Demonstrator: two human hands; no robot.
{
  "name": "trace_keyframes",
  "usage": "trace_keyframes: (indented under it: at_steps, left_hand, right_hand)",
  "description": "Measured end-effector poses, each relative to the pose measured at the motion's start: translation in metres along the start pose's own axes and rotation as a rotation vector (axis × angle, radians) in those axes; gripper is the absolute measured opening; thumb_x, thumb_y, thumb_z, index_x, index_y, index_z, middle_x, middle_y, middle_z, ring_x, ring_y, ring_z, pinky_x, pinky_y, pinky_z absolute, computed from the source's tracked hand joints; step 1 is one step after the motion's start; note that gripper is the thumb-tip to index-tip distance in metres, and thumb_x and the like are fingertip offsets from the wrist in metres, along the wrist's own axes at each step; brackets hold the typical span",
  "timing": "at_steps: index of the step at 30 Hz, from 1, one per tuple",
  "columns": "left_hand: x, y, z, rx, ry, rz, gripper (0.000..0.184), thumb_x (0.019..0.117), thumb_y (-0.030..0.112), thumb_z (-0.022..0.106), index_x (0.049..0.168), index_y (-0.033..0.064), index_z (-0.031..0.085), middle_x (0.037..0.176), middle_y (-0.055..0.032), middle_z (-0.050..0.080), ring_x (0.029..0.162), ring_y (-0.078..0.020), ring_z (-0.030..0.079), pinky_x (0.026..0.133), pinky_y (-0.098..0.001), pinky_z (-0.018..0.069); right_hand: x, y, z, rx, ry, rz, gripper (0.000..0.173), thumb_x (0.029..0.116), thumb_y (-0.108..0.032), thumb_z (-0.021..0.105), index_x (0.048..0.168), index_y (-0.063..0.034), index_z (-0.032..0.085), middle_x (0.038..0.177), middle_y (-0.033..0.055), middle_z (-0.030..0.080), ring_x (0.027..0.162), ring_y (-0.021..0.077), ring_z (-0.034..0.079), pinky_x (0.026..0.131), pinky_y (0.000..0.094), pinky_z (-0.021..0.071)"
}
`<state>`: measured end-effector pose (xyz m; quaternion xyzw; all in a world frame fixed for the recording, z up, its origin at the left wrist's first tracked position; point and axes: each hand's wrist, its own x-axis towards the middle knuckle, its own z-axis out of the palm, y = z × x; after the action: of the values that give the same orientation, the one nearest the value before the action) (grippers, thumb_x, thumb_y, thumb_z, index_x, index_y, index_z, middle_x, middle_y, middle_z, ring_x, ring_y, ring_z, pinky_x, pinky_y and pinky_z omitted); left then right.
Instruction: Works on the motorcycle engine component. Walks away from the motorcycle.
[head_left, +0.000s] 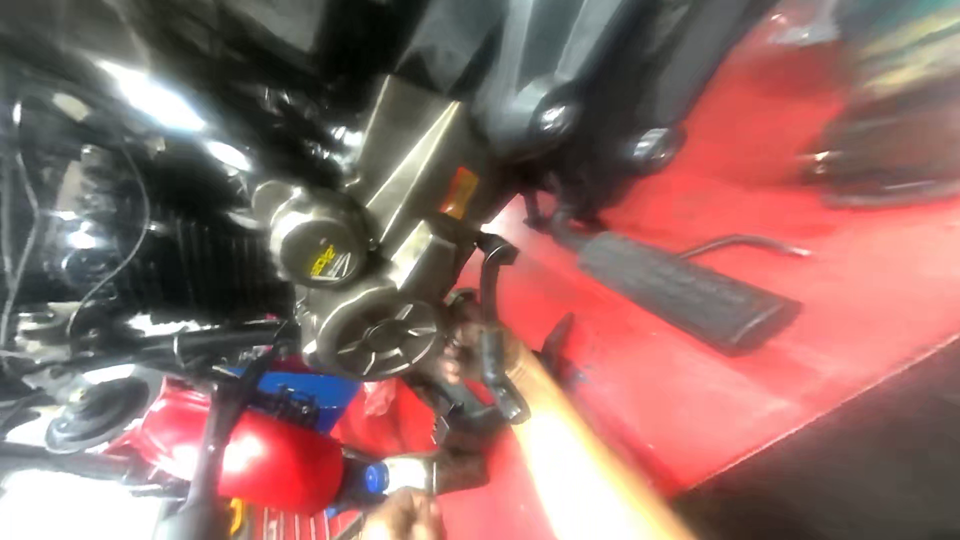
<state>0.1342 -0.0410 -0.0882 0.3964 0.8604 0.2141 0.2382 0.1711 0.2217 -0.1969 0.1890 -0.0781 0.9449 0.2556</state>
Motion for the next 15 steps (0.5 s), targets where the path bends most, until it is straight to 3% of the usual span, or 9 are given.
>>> trace_keyframes:
  at_steps: [3,7,11,15]
  left_hand:
    - [0.025,0.017,0.011,0.426,0.063,0.022,0.027,0.0999,0.033,0.059,0.091,0.0103,0.072,0.073,-0.0005,0.067,0.065,-0.0132,0.065,0.062,-0.0383,0.0576]
    - [0.072,0.021,0.036,0.757,0.010,-0.032,0.044,0.1017,0.050,0.047,0.101,0.0150,0.073,0.087,-0.0040,0.072,0.081,-0.0213,0.072,0.072,-0.0470,0.0599]
    - [0.098,0.025,0.046,0.915,-0.130,-0.181,0.050,0.1034,0.053,0.039,0.110,0.0149,0.071,0.101,-0.0073,0.074,0.097,-0.0259,0.073,0.082,-0.0503,0.0586]
    - [0.099,0.017,0.048,0.959,-0.038,-0.065,0.050,0.1047,0.050,0.040,0.105,0.0133,0.073,0.097,-0.0066,0.075,0.091,-0.0244,0.074,0.078,-0.0476,0.0600]
  right_hand:
    - [-0.023,0.006,-0.006,-0.252,0.165,0.043,0.005,0.0896,-0.013,0.062,0.091,-0.0107,0.066,0.071,0.0045,0.067,0.059,0.0157,0.066,0.057,0.0333,0.0597]
    - [-0.068,0.001,-0.017,-0.566,0.379,-0.087,0.015,0.0919,-0.011,0.061,0.097,-0.0056,0.074,0.077,0.0108,0.070,0.062,0.0178,0.067,0.059,0.0362,0.0606]
    - [-0.104,-0.023,-0.030,-0.820,0.487,-0.047,0.014,0.0956,-0.011,0.062,0.100,-0.0039,0.074,0.078,0.0112,0.070,0.062,0.0187,0.066,0.059,0.0350,0.0605]
    - [-0.128,-0.040,-0.037,-0.866,0.551,-0.046,0.014,0.0958,-0.010,0.062,0.101,-0.0033,0.074,0.078,0.0118,0.071,0.060,0.0194,0.068,0.058,0.0348,0.0617]
